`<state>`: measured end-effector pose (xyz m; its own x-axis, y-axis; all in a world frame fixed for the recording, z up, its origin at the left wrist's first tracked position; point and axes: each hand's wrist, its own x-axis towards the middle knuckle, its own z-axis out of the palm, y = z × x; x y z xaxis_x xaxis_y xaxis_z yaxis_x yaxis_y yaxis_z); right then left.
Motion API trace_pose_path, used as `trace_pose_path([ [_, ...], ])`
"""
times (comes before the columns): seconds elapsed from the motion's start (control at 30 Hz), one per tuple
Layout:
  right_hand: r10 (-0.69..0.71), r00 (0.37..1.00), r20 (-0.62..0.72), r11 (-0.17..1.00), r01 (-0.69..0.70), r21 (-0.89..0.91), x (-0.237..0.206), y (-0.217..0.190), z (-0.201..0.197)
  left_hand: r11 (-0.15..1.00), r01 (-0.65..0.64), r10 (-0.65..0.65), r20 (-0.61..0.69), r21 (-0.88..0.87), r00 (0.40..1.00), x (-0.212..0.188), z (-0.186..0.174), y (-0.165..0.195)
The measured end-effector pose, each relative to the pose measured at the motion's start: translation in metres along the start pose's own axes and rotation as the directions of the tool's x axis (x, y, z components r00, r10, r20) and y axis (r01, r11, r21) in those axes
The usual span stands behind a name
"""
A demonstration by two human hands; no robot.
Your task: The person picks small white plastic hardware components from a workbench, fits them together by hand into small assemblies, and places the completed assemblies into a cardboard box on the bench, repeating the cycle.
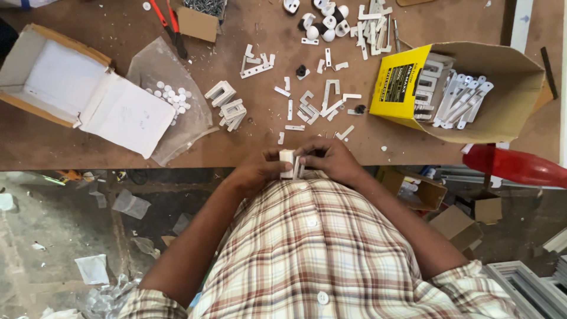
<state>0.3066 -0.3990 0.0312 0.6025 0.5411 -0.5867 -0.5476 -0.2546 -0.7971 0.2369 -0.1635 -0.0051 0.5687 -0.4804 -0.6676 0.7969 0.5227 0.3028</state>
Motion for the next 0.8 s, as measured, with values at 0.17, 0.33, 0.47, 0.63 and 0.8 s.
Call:
trace_pose_path([
  [0.17,-0.172,0.985,-0.014,0.981,0.17,-0.095,-0.002,0.002,0.001,0.997,0.014,-0.014,0.0,0.073,1.0,-0.001,0.012,0.002],
  [0.33,-0.113,0.988,-0.103,0.972,0.089,-0.218,-0.004,-0.01,0.007,0.995,-0.059,0.063,-0.034,0.086,0.997,-0.004,0.021,0.001],
  [0.47,-0.224,0.973,-0.065,0.933,0.195,-0.301,-0.009,-0.029,0.007,0.998,-0.042,0.043,-0.031,0.045,0.999,-0.004,0.026,0.006],
  [0.63,-0.31,0.95,0.027,0.924,0.308,-0.227,-0.028,-0.051,-0.016,0.999,0.032,-0.033,0.032,0.041,0.999,0.0,0.043,0.019],
  [0.8,-0.418,0.907,0.043,0.872,0.414,-0.26,-0.047,-0.048,-0.048,0.994,0.072,-0.082,0.124,0.08,0.989,0.017,0.073,0.029],
])
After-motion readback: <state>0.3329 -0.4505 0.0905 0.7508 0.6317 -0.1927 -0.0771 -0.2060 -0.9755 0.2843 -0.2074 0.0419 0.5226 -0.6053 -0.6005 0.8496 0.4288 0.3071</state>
